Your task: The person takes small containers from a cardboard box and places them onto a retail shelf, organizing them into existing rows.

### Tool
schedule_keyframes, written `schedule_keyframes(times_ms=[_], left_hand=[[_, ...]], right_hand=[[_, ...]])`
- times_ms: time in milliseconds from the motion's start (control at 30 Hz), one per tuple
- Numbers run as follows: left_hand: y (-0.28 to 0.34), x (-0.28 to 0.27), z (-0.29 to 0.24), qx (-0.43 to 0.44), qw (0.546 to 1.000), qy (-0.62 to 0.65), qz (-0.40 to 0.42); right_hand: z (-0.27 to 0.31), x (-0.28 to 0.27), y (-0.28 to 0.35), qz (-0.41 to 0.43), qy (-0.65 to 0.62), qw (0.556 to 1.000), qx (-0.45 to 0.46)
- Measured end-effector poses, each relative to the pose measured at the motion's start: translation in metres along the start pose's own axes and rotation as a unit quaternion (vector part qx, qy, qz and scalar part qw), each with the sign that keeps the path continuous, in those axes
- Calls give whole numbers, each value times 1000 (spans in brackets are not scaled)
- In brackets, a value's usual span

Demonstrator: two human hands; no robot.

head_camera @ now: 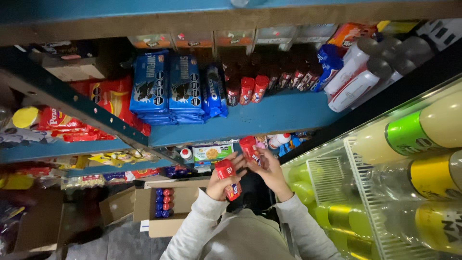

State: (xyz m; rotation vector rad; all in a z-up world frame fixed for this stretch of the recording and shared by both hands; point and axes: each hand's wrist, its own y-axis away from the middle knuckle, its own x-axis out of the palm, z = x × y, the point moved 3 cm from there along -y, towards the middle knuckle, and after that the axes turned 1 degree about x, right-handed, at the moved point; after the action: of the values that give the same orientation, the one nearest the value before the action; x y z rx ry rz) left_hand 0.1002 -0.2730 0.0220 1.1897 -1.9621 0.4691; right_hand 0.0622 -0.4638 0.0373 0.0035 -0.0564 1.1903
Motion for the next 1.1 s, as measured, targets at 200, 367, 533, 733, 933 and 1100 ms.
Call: schedule_keyframes(times_ms=[200,367,533,733,933,1100], left_hand=[[0,-34,17,-7,1000,26,-11],[5,-38,20,27,998,-49,-21],[14,-23,-3,-71,982,-172,-42],[19,-28,-3,-71,976,-199,-54],[20,-27,-6,-62,977,-199,-55],[23,-26,-10,-76,974,-204,-54]], right_hand=[[30,-29,-60,-112,227,951,-177],[58,-37,-127,-203,265,929,-160],[46,-46,-186,-205,307,912,-178],[38,-45,-192,-196,358,897,-170],[36,-47,-192,-170,288,927,-168],[29,-45,-219,-158,282,934,-150]])
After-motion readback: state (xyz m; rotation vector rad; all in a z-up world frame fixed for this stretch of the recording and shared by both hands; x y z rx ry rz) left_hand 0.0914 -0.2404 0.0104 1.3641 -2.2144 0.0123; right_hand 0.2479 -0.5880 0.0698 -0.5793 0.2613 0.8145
